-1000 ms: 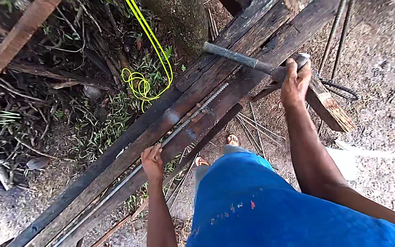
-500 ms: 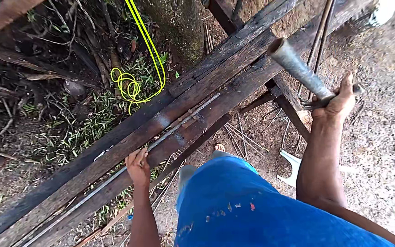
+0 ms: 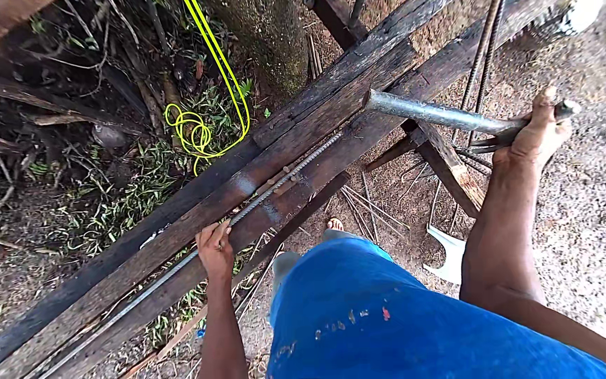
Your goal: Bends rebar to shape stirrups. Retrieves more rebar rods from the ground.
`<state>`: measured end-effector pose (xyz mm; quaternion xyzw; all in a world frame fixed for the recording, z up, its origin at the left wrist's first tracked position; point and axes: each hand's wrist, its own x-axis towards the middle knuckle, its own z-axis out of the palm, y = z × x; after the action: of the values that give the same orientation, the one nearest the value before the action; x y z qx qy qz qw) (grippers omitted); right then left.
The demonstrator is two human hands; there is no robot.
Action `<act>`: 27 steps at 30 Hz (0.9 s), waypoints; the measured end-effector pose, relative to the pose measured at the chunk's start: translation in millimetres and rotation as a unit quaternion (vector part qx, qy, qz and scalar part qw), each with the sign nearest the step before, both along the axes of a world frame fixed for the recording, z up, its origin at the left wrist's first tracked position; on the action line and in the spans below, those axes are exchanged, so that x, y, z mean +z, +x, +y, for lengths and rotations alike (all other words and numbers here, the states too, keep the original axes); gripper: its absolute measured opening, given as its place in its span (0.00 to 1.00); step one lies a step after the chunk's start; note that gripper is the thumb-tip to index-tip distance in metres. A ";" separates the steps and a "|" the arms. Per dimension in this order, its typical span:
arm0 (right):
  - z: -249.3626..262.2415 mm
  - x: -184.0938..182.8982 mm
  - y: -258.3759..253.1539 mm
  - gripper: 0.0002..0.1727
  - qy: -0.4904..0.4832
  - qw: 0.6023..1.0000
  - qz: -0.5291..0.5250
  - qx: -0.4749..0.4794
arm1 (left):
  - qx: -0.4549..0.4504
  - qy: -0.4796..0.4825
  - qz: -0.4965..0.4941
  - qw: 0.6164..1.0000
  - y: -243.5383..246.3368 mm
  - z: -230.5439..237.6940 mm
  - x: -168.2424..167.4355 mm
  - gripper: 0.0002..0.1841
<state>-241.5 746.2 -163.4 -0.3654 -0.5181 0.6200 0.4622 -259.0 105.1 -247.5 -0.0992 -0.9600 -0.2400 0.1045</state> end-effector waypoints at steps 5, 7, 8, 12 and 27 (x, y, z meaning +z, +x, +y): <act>22.6 4.6 -13.1 0.13 0.066 0.997 -0.033 0.016 | 0.003 0.018 -0.004 1.000 -2.8 11.1 -0.3 0.13; 30.3 5.3 -18.5 0.13 0.101 0.994 -0.045 0.025 | 0.004 0.014 -0.009 1.000 -2.1 11.8 1.1 0.13; 33.4 6.1 -21.4 0.12 0.117 0.991 -0.049 0.029 | 0.003 0.011 -0.012 1.000 -2.0 11.2 1.6 0.13; 38.0 10.5 -28.4 0.13 0.151 0.985 -0.065 0.044 | -0.005 0.003 -0.010 1.000 -3.6 8.3 1.3 0.14; 59.4 8.1 -27.7 0.14 0.179 0.976 -0.065 0.102 | -0.010 -0.003 0.008 1.000 -3.9 5.3 1.1 0.15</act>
<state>-269.2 805.5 -155.3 -0.2611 -0.6841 0.5362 0.4199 -262.9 110.4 -246.4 -0.1114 -0.9588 -0.2373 0.1096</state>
